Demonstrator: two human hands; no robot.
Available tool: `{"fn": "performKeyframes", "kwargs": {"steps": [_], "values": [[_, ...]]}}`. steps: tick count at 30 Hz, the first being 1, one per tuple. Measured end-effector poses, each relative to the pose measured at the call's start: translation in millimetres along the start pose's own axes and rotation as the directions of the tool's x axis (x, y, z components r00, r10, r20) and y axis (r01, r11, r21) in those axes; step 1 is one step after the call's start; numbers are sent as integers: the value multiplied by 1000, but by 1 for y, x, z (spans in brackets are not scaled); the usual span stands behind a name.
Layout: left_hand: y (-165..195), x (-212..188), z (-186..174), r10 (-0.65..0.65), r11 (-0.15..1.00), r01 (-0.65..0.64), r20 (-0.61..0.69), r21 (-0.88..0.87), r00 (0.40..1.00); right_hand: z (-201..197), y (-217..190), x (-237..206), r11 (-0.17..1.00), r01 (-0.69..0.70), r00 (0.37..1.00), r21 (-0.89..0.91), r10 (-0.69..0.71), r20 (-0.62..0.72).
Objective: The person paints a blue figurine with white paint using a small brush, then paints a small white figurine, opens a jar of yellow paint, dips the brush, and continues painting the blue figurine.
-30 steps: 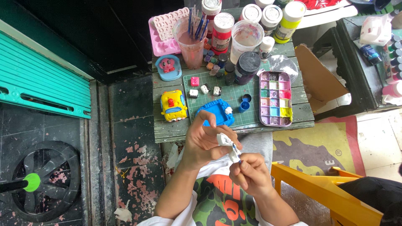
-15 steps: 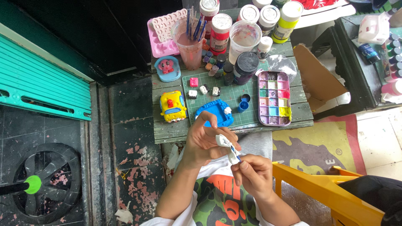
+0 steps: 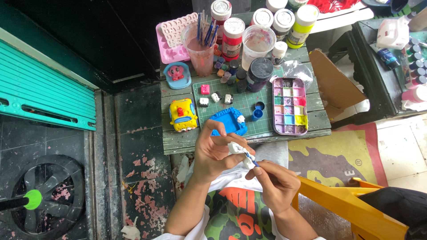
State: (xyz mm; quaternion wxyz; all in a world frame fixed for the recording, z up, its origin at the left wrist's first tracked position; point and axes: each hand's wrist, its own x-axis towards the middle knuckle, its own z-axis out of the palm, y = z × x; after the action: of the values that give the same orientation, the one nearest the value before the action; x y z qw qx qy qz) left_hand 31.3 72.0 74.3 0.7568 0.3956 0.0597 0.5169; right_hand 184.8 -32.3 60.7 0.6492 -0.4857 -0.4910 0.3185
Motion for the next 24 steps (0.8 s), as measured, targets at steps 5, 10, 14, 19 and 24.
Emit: {"fn": "performKeyframes", "kwargs": {"steps": [5, 10, 14, 19, 24], "values": [[-2, -1, 2, 27, 999, -26, -31, 42, 999, 5, -9, 4, 982, 67, 996, -179, -76, -46], [-3, -4, 2, 37, 997, -34, -52, 63, 998, 5, -9, 4, 969, 84, 995, -234, -94, -32], [-2, -6, 2, 26, 998, -23, -66, 54, 997, 2, -2, 1, 993, 43, 999, -108, -45, -12], [-1, -6, 0, 7, 1000, -7, -92, -3, 996, 0, 4, -3, 1000, -8, 1000, -22, 7, -15], [-5, -7, 1, -38, 995, 29, -94, -99, 995, 0, 6, -6, 996, -69, 997, -59, 66, -36]]}}
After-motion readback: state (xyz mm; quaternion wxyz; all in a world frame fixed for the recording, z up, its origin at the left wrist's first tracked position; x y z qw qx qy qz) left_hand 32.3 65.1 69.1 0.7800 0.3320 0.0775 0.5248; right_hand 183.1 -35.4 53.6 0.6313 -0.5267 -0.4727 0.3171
